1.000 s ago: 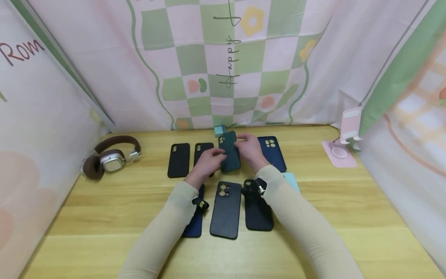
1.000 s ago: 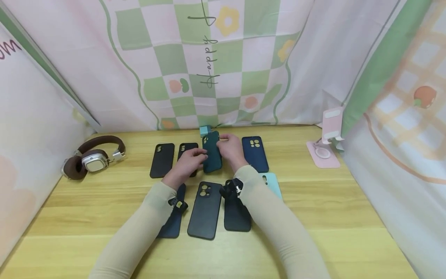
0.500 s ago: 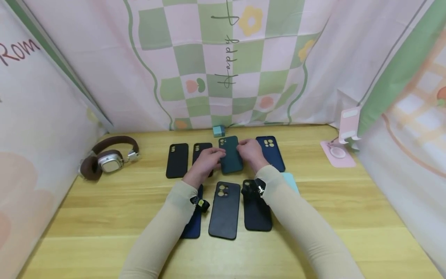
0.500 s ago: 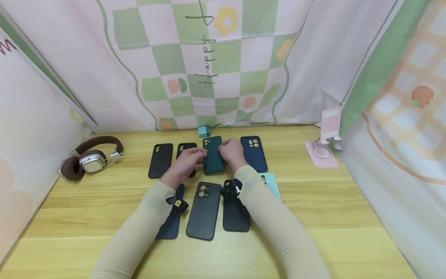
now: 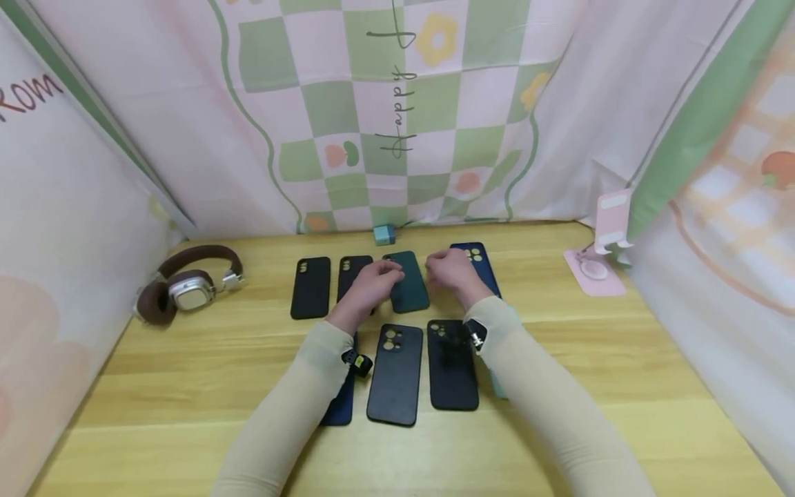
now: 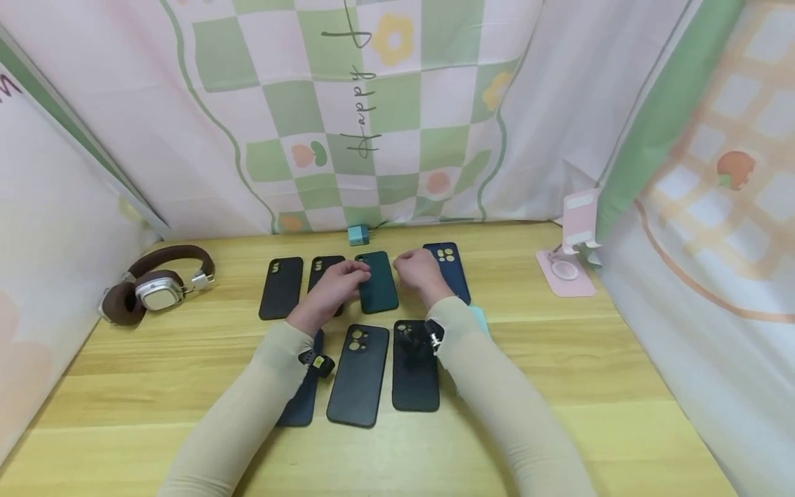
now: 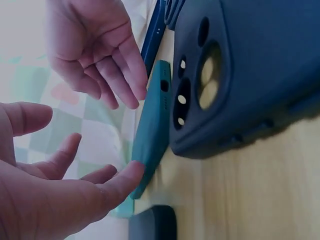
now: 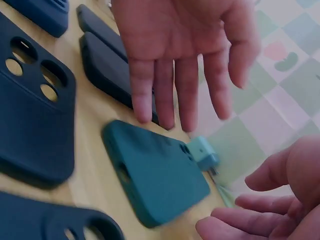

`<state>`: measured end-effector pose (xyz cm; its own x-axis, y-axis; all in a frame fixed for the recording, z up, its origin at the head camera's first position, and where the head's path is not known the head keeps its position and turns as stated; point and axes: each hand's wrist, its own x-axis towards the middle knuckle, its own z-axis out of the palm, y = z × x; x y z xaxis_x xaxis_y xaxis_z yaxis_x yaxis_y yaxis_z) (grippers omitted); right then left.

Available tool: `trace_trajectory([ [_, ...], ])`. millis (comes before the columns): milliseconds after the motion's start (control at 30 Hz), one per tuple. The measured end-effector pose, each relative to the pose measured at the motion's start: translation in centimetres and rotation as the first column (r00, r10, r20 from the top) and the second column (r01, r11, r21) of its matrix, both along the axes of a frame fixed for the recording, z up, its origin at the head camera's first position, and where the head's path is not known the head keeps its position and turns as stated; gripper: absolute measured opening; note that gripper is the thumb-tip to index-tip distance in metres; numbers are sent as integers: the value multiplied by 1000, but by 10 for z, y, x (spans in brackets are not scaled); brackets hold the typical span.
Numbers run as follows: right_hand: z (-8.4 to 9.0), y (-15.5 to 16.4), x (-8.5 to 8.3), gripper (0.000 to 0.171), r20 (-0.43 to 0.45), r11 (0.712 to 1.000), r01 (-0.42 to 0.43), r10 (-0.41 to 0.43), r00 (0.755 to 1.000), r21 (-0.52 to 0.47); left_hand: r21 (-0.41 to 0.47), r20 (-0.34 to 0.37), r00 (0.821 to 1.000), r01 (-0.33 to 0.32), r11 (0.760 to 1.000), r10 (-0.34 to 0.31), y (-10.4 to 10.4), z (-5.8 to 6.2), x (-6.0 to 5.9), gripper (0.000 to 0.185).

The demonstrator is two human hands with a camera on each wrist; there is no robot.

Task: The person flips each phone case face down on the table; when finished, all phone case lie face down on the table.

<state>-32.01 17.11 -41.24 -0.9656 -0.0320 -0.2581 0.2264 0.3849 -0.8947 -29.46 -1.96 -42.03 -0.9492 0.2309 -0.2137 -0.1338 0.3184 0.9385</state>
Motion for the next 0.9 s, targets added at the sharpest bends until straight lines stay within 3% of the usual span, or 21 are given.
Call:
trace_trajectory([
  [100, 2, 12, 0, 36, 0, 998, 21, -21, 1000, -62, -14, -34, 999, 12, 1000, -12, 9, 3, 2, 39],
  [333, 5, 37, -5, 42, -58, 990, 81, -89, 994, -119, 62, -55, 993, 107, 992, -103, 35, 4, 3, 36],
  [467, 4, 51, -6, 39, -93, 992, 112, -118, 989, -61, 78, -36, 987, 159, 984, -157, 55, 2, 0, 37],
  [667, 0, 72, -8, 35, -159, 982, 162, -146, 976, 94, 16, 43, 975, 217, 976, -217, 85, 4, 0, 33],
  [900, -5, 86, -6, 38, -118, 982, 139, -124, 985, 129, -67, 88, 982, 172, 983, -166, 109, 4, 4, 36],
])
